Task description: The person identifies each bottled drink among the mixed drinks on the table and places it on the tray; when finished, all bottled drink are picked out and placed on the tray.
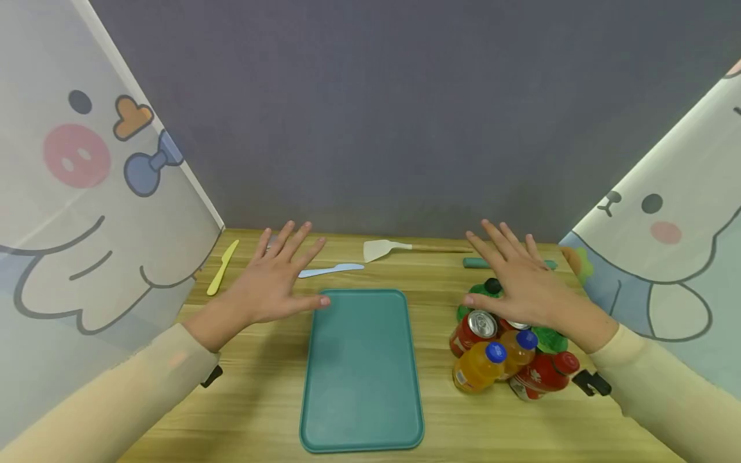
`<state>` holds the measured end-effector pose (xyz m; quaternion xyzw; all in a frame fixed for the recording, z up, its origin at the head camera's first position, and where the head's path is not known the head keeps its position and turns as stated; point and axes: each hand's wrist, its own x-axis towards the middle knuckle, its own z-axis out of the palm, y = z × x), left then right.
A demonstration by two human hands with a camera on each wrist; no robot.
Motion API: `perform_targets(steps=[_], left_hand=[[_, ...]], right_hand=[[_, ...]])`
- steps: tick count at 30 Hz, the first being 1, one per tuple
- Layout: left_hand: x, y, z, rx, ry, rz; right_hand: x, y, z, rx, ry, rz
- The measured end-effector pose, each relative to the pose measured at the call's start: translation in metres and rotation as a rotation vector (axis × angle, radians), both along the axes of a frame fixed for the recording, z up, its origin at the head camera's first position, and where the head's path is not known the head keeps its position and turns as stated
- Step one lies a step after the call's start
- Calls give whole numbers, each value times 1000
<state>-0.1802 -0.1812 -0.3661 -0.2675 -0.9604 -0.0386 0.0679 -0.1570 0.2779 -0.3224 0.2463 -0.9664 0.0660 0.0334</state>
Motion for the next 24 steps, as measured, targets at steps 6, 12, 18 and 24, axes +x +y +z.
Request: perform_targets(steps=[6, 12, 18, 24], left_hand=[[5, -15, -6, 128, 37, 22], [11, -28, -21, 300, 42, 45], [23, -34, -48, 400, -87, 88], [42, -35, -79, 584, -346, 158]], right_hand=[[22, 18, 9, -139, 69, 20], [49, 44, 13, -253, 57, -62], [78, 76, 2, -408, 11, -139], [101, 100, -26, -477, 69, -182]])
